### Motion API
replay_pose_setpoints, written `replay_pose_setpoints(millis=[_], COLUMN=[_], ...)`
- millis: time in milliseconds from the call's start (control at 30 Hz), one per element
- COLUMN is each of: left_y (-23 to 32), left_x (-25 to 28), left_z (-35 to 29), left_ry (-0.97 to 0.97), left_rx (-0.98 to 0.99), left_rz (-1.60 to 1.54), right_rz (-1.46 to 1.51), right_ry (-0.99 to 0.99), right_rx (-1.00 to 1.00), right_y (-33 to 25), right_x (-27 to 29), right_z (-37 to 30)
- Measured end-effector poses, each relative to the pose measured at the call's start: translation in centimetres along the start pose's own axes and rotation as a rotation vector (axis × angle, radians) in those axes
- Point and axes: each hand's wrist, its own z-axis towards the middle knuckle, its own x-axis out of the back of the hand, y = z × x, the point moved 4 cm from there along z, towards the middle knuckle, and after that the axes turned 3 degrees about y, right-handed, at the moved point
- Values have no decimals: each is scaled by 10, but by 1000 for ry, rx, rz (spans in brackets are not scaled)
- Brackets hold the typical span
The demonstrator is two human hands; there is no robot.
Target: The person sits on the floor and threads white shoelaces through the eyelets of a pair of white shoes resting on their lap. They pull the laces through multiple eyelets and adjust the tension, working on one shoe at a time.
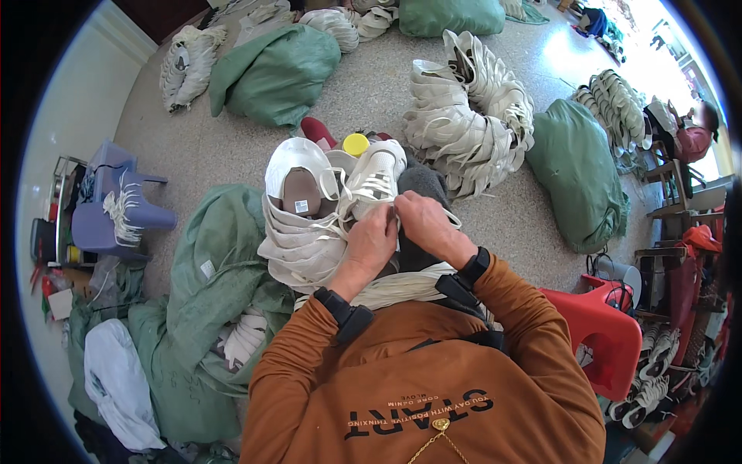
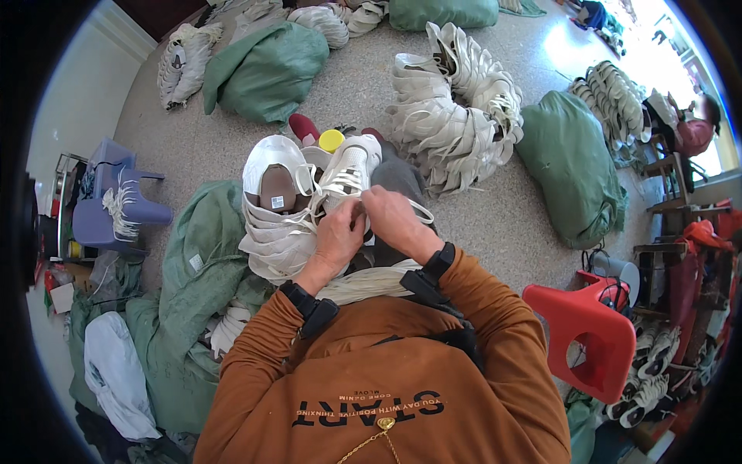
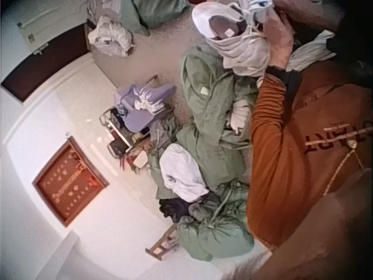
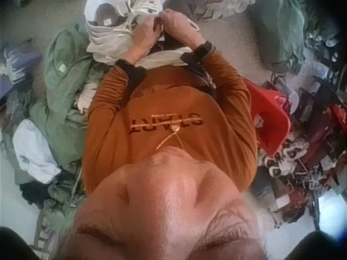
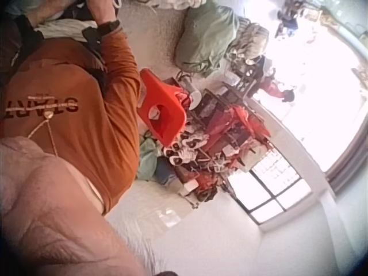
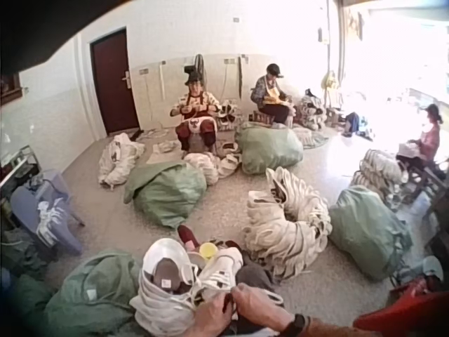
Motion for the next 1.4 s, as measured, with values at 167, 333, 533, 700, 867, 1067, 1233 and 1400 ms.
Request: replay_pose_setpoints(millis=[167, 333, 533, 700, 867, 1067, 1233, 1400], left_y=[-7, -16, -24, -27, -34, -19, -18, -32], left_x=[-1, -1, 8, 85, 118, 101, 91, 60], left_z=[1, 2, 14, 9, -18, -15, -8, 12], left_ry=[9, 35, -117, -106, -150, -114, -114, -145], left_rx=[63, 39, -26, -91, -45, -106, -33, 232], left_rz=[-85, -214, -70, 258, 82, 35, -77, -645], right_rz=[267, 339, 220, 168, 122, -25, 402, 535], right_ry=[187, 271, 207, 233, 453, 288, 0, -82], right_rx=[-47, -55, -9, 8, 123, 70, -96, -279], right_y=[11, 5, -18, -14, -28, 9, 4, -10], right_x=[-1, -13, -12, -8, 11, 2, 2, -3], right_z=[-10, -21, -29, -21, -2, 12, 4, -3])
